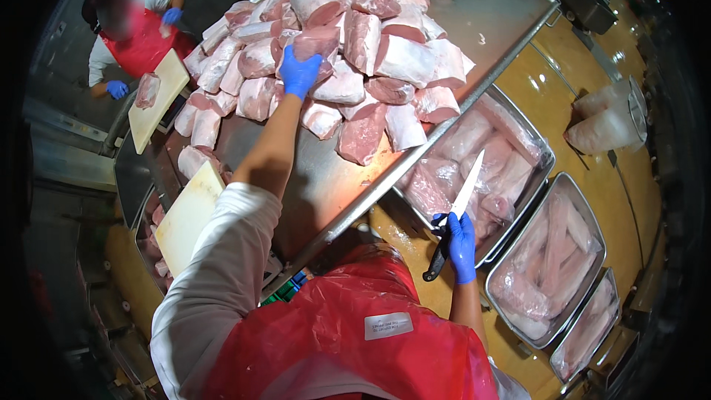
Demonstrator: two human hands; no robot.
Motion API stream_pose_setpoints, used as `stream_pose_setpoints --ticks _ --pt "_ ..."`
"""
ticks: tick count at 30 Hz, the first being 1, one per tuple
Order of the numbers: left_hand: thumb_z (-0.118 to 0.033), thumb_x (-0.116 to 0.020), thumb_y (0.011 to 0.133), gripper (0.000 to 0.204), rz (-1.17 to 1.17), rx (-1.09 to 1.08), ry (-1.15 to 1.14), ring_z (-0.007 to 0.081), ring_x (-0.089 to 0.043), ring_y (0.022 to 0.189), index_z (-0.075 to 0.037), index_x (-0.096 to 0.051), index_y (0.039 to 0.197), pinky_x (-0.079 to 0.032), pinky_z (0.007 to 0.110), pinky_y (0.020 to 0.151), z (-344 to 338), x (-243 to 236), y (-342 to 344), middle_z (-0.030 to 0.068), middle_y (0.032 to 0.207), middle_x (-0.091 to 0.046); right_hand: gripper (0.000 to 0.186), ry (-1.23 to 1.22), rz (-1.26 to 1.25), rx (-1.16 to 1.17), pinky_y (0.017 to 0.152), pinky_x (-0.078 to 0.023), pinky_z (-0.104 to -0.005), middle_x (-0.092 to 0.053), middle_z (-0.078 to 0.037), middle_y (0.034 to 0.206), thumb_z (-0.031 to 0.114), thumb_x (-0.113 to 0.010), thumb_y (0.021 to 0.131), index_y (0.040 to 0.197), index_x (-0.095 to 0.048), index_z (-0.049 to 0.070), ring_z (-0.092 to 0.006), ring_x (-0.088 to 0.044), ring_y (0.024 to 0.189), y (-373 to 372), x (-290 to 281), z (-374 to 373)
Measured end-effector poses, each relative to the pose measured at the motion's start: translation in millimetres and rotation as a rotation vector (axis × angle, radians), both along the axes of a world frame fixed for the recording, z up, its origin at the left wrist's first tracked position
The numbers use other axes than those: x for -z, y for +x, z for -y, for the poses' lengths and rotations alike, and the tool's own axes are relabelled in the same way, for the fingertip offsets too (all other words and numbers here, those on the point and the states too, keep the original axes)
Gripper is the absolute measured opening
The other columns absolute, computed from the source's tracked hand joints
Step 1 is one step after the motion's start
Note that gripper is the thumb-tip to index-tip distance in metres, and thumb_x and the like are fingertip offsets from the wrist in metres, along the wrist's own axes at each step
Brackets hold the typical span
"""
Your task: The person cuts raw meat pieces on a cutting board using a knife, trims fat, and places the cut pieces into a gray basket. The person repeatedly picks up new pieces from a tray, cuts them, and transfers the trimmed portions to the basket.
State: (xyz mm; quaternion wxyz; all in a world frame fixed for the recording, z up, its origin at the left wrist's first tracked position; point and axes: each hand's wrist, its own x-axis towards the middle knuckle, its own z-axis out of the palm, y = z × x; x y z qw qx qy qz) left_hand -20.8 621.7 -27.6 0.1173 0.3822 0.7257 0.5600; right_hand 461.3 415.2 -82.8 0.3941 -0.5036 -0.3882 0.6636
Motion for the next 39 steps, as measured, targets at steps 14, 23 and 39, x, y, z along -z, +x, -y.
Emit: stream_pose_setpoints --ticks 14,23,39 --pt "-0.003 -0.062 0.077 0.06 0.428 -0.031 0.393 0.0243 -0.063 0.115 -0.001 -0.053 0.137 -0.051 0.038 0.102 362 -99 -45 0.0145 0.127 -0.063 0.026 0.097 0.018 -0.491 0.075 -0.059 -0.0358 -0.07 -0.011 0.098 0.028 -0.051 0.107 0.112 -0.057 0.003 -0.02 -0.069 0.088 -126 -6 -68" --pt "-0.011 -0.072 0.075 0.058 -0.505 -0.171 -0.55 0.0426 -0.052 0.128 -0.009 -0.059 0.132 -0.042 0.047 0.108 570 -79 -4 0.0215 0.138 -0.055 0.027 0.202 -0.065 -0.957 0.074 -0.057 -0.0308 -0.071 -0.011 0.1 0.028 -0.052 0.107 0.114 -0.058 0.002 -0.0175 -0.068 0.088 -264 -26 -13" --pt "-0.023 -0.077 0.084 0.085 -0.117 -0.914 -0.082 0.0428 -0.049 0.124 0.009 -0.032 0.149 -0.041 0.049 0.106 544 -43 55 0.0302 0.14 -0.042 0.034 0.409 -0.163 -1.531 0.09 -0.047 -0.0297 -0.069 -0.006 0.103 0.029 -0.054 0.105 0.115 -0.069 0.001 -0.0144 -0.06 0.092 -523 -106 124"
